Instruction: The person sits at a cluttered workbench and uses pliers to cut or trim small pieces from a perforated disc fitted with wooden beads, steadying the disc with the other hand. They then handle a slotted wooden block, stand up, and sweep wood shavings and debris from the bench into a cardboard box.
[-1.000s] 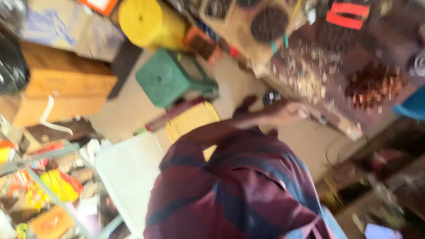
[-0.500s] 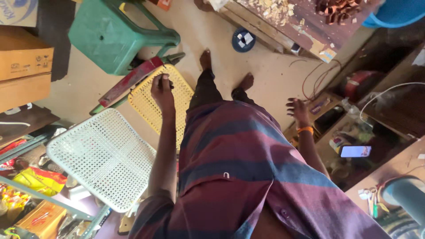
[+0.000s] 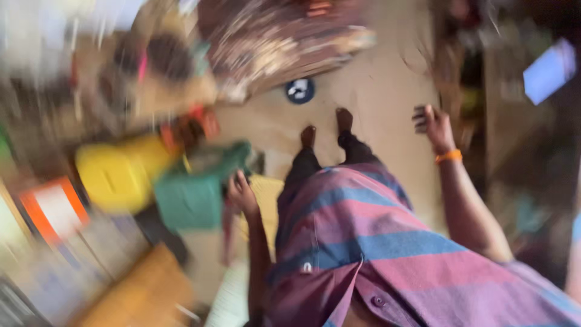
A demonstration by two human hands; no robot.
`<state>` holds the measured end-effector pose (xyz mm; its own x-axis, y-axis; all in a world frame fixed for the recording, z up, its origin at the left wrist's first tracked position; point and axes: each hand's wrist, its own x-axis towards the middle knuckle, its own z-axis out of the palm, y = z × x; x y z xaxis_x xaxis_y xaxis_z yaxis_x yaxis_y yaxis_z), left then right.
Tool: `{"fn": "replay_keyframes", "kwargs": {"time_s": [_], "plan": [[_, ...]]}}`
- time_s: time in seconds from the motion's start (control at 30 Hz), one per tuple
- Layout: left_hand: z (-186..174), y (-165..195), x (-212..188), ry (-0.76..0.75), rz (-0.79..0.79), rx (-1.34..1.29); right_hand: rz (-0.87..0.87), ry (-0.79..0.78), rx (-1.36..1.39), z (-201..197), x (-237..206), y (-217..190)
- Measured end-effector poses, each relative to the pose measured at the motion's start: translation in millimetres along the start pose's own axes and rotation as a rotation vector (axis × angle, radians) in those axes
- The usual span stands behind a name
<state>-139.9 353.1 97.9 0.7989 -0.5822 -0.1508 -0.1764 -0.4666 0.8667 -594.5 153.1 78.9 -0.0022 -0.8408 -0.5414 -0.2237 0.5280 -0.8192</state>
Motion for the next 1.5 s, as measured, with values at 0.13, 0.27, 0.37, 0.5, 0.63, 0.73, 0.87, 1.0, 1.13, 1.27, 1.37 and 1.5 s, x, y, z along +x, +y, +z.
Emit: {"fn": "replay_keyframes", "kwargs": {"time_s": [0.13,0.27,0.37,0.5,0.63,0.73,0.87,1.0,1.13,1.27,1.37,1.5], "plan": [[44.8,10.9,42.9,-0.443,-0.018,0.063,0.069,0.427,0.359,-34.4,-143.4,87.4],[121.8,41.9,29.5,-0.842,0.413,0.361,0.404,0.892,0.324,1.3,-323.1,180.8],[189.2,88.3,9.2,-1.111,0.645,0.215,0.663,1.295,0.089,79.5,-440.4,221.2],[267.5,141.6,-54.0,-1.398,0.527,0.099,0.800,1.691,-0.109,150.5,-510.6,244.7],[321.5,136.6,-165.2,-1.580,0.703,0.046,0.659,1.774,0.231,142.5,-494.6,291.2],[342.3,125.1,-290.1,-1.730,0.840,0.250,0.597,1.552,0.830,98.4,-502.4,319.9],[334.1,103.5,-469.5,-2.214,0.887,0.361,0.498,1.459,1.105,69.0,-527.4,345.8],[295.0,102.0,-612.5,-2.535,1.250,0.501,0.544,1.643,1.192,82.3,-541.1,354.2],[261.6,80.4,-708.7,-2.804,1.393,0.522,0.610,1.847,1.417,109.8,-545.3,368.5],[247.9,36.8,-759.0,-2.843,1.558,0.629,0.759,1.861,1.648,126.0,-546.8,393.8],[239.7,6.5,-767.8,-2.754,1.650,0.814,0.832,1.791,1.941,134.5,-551.9,435.2],[234.1,-19.2,-755.6,-2.566,1.762,1.127,0.776,1.806,2.057,140.1,-569.3,550.5]]}}
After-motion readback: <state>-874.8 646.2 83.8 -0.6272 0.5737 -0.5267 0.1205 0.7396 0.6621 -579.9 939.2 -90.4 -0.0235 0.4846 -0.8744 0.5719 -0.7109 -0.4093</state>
